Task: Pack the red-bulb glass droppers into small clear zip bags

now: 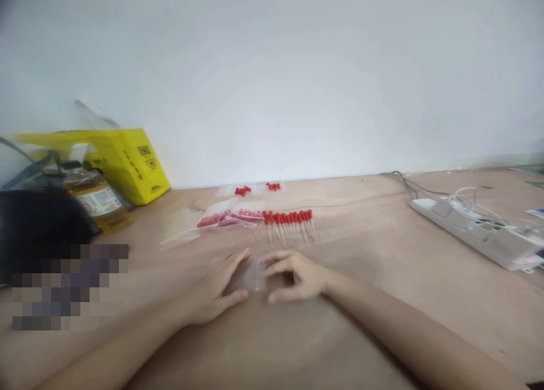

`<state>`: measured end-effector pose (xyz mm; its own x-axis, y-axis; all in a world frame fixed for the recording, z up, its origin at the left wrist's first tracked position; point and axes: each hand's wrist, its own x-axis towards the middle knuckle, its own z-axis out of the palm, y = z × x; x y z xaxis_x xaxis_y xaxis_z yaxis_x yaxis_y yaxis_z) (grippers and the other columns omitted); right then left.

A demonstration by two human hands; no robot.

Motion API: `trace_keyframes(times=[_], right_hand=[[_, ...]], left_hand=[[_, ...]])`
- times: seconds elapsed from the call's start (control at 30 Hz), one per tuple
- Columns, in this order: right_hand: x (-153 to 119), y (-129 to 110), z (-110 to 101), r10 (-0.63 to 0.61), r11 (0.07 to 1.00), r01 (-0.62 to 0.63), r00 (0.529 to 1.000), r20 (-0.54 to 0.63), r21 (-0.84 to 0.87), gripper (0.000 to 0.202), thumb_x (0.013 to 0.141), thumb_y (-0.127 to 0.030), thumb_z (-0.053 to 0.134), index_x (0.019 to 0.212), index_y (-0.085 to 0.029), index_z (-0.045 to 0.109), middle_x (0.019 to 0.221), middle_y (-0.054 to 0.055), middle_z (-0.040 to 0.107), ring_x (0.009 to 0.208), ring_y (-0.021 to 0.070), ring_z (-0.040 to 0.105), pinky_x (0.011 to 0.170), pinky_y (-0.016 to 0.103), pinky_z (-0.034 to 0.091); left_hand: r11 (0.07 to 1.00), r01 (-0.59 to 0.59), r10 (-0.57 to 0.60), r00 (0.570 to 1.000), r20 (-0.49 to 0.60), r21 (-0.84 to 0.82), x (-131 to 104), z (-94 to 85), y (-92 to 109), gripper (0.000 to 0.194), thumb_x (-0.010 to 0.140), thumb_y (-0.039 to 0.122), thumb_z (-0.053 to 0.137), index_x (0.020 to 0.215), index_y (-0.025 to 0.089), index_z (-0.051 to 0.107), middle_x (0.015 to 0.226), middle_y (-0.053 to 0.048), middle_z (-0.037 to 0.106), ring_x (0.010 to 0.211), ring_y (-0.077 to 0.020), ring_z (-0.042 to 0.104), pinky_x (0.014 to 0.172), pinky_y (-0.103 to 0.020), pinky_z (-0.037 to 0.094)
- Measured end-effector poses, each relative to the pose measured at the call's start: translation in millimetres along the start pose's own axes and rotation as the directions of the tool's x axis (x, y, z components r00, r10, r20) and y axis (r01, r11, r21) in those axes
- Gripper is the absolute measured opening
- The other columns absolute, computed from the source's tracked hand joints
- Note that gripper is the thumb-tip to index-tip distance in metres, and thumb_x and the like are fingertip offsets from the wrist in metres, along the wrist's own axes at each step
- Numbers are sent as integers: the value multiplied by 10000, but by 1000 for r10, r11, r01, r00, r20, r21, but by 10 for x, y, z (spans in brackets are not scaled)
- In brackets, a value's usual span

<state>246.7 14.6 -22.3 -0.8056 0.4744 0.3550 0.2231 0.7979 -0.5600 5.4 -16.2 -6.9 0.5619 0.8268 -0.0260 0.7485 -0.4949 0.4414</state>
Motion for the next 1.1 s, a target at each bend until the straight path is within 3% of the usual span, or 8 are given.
trace_keyframes(times=[0.1,0.17,0.23,0.43,0.53,0.7,0.97,1.1], right_hand=[[145,123,-48,112,993,-114,980,-163,-5,223,801,-279,505,938,-153,628,882,69,631,790,142,580,700,265,435],[311,229,-72,136,964,-192,952,-274,-186,183,800,-201,473,847,-146,641,701,41,615,663,132,548,618,247,403],[502,329,-87,82,895,-191,958,-273,-404,181,768,-152,484,861,-162,639,730,46,617,713,149,540,655,268,369],[938,467,-88,53,646,7,997,54,-763,165,778,-146,484,868,-167,620,833,79,630,832,188,518,706,321,308],[1045,462,-85,19,550,174,975,220,-817,149,799,-126,474,833,-158,616,810,73,636,845,186,515,717,327,304],[1124,441,-111,-26,457,320,937,348,-830,169,808,-101,468,759,-161,618,879,69,634,850,190,532,698,334,329],[945,544,-97,-60,494,338,932,357,-801,136,840,-117,444,864,-147,575,793,53,638,752,152,566,671,272,405],[766,517,-101,-242,608,293,954,180,-738,198,869,-125,379,843,-146,573,851,77,646,809,147,580,754,281,433]], left_hand=[[1000,12,-12,1000,-11,4,7,5,23,688,807,463,447,1355,141,183,1387,-134,280,1273,-281,231,1039,-467,191],[1000,12,-12,1000,-21,2,5,5,29,678,808,459,448,1353,150,191,1385,-130,287,1272,-288,231,1035,-475,194],[1000,4,-4,1000,-21,1,0,4,33,669,808,460,450,1353,164,197,1382,-127,294,1268,-291,242,1033,-484,193],[1000,-2,2,1000,-10,-3,-6,20,1,721,790,520,462,1364,190,177,1395,-120,270,1268,-317,228,1020,-506,202],[1000,2,-2,1000,11,16,3,40,-35,753,784,560,443,1368,172,167,1402,-124,249,1277,-336,192,1018,-516,200],[1000,9,-9,1000,0,21,2,47,-20,750,785,558,436,1362,150,185,1401,-127,252,1281,-338,178,1023,-517,190],[1000,-10,11,999,-35,25,-7,19,38,705,789,525,456,1350,171,218,1388,-120,285,1267,-330,230,1026,-507,192],[997,-12,13,1000,-16,75,-4,20,34,719,797,522,438,1352,131,199,1388,-143,275,1270,-313,230,1030,-492,200]])
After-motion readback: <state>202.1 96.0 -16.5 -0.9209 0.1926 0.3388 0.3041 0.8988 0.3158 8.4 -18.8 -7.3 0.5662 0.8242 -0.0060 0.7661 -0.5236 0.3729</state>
